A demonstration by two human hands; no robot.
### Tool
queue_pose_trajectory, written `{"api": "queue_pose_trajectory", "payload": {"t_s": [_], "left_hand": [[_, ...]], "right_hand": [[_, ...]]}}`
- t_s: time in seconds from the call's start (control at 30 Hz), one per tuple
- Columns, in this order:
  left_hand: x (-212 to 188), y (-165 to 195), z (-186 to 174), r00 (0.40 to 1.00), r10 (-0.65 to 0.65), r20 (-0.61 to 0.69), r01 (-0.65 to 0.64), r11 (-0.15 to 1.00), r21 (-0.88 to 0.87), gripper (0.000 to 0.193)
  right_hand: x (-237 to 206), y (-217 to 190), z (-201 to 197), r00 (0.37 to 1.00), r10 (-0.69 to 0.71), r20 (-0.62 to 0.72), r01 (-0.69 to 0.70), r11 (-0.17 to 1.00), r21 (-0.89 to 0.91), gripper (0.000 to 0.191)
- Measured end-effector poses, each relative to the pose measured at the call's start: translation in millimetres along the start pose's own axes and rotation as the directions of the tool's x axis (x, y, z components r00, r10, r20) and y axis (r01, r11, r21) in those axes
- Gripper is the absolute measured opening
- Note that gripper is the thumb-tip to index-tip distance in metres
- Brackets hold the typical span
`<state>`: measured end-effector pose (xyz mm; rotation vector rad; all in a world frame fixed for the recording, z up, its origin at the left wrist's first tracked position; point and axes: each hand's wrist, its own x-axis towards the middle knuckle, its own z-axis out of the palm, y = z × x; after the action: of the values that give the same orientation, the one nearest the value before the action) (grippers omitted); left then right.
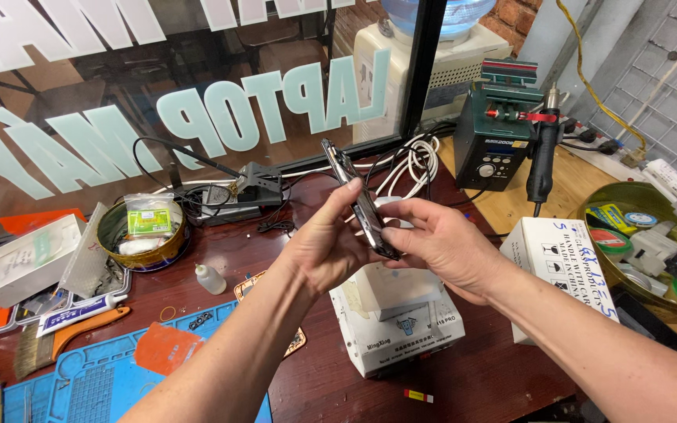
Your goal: The person disassembles a smartphone by prying open the case with a metal tool, removes the back cover, and separates the screen assembly from the chassis. They then clean the back of the screen assembly with a cloth and apply adhesive to the frame.
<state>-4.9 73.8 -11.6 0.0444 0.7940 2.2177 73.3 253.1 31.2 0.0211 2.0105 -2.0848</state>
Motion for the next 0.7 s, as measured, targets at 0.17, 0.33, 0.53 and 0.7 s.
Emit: {"api": "queue_pose_trajectory", "payload": {"t_s": [0.17,0.33,0.53,0.7], "left_hand": [[4,-3,13,0.974,0.143,-0.174,-0.084,0.948,0.308,0.058],[4,-2,29,0.987,0.143,-0.069,-0.1,0.896,0.433,0.077],[3,9,33,0.954,0.183,-0.238,-0.009,0.811,0.586,0.088],[1,20,28,0.948,0.31,-0.076,-0.243,0.854,0.46,0.089]], "right_hand": [[5,-1,-14,0.994,0.101,0.029,-0.104,0.983,0.154,0.059],[13,-3,-16,0.999,-0.019,0.047,0.014,0.994,0.106,0.065],[15,-6,-16,0.999,-0.034,0.007,0.034,0.999,0.036,0.076],[13,-8,-13,0.999,0.017,0.033,-0.018,0.999,0.03,0.075]]}}
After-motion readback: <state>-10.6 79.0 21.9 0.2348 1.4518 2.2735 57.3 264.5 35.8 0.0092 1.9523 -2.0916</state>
